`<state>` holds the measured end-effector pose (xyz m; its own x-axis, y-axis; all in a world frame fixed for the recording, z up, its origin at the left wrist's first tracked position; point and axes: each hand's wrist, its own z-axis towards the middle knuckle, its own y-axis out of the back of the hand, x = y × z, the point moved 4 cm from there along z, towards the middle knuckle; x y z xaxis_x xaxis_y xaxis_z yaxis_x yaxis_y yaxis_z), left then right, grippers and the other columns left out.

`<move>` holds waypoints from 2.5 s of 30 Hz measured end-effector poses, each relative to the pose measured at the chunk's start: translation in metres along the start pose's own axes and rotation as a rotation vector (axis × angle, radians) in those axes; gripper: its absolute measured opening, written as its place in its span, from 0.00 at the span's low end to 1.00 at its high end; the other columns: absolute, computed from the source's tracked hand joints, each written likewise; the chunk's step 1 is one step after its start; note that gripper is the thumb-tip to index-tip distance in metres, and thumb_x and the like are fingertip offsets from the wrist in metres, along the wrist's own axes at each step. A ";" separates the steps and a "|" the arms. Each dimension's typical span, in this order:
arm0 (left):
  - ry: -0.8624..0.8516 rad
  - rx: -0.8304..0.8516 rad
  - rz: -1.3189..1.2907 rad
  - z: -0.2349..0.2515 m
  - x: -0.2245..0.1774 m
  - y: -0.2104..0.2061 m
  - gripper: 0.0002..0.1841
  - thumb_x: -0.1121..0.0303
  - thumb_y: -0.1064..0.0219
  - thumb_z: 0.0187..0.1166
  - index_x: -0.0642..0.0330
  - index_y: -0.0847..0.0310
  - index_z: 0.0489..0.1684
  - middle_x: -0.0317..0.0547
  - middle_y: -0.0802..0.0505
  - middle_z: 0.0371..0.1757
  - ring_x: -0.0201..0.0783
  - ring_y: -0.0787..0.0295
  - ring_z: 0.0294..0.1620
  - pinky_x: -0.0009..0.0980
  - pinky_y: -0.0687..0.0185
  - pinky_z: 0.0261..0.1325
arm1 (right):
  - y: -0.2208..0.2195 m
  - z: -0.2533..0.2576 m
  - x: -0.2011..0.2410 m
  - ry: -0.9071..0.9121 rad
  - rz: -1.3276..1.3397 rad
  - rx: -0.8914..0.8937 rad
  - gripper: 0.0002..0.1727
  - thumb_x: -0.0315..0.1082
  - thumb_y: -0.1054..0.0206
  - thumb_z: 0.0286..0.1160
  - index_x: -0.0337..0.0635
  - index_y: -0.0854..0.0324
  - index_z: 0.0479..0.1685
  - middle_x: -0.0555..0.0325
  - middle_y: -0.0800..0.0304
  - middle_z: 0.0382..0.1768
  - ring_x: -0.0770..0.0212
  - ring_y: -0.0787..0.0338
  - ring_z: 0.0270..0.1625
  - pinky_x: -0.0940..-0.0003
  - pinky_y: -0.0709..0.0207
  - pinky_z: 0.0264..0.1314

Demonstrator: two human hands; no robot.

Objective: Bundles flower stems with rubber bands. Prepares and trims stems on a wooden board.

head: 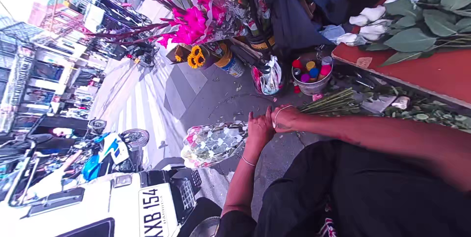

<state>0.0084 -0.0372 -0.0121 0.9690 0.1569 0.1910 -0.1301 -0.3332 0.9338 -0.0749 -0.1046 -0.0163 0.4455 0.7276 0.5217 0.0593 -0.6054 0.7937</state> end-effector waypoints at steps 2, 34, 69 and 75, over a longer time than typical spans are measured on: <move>0.079 0.226 -0.049 -0.003 -0.008 -0.011 0.33 0.57 0.35 0.77 0.61 0.30 0.82 0.60 0.05 0.50 0.61 0.08 0.56 0.62 0.20 0.63 | -0.012 0.001 -0.004 0.040 -0.067 0.090 0.24 0.48 0.29 0.73 0.31 0.17 0.46 0.35 0.12 0.49 0.34 0.13 0.57 0.35 0.27 0.58; -0.360 0.199 -1.504 0.051 -0.037 -0.021 0.56 0.66 0.13 0.51 0.78 0.45 0.84 0.59 0.15 0.71 0.38 0.17 0.71 0.35 0.23 0.77 | 0.064 -0.037 -0.045 0.371 -0.741 0.191 0.06 0.25 0.31 0.72 0.31 0.14 0.42 0.42 0.12 0.40 0.41 0.11 0.47 0.45 0.22 0.44; -0.253 -0.216 -1.703 0.052 -0.042 0.085 0.09 0.82 0.37 0.57 0.54 0.23 0.20 0.29 0.17 0.10 0.21 0.25 0.08 0.19 0.26 0.14 | 0.076 -0.058 -0.033 0.191 0.991 -1.350 0.48 0.65 0.43 0.81 0.33 0.43 0.88 0.40 0.32 0.84 0.53 0.31 0.86 0.58 0.37 0.87; -0.190 -0.295 -1.721 0.065 -0.009 0.093 0.08 0.83 0.38 0.58 0.57 0.24 0.26 0.32 0.14 0.15 0.24 0.19 0.14 0.21 0.20 0.21 | 0.014 -0.054 -0.015 0.545 0.508 -1.338 0.24 0.45 0.43 0.90 0.40 0.26 0.76 0.34 0.25 0.77 0.42 0.32 0.86 0.43 0.47 0.92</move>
<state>0.0015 -0.1303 0.0531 0.0394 0.0098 -0.9992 0.9678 0.2484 0.0406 -0.1293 -0.1067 0.0041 -0.2206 0.7468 0.6274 -0.9496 -0.3114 0.0367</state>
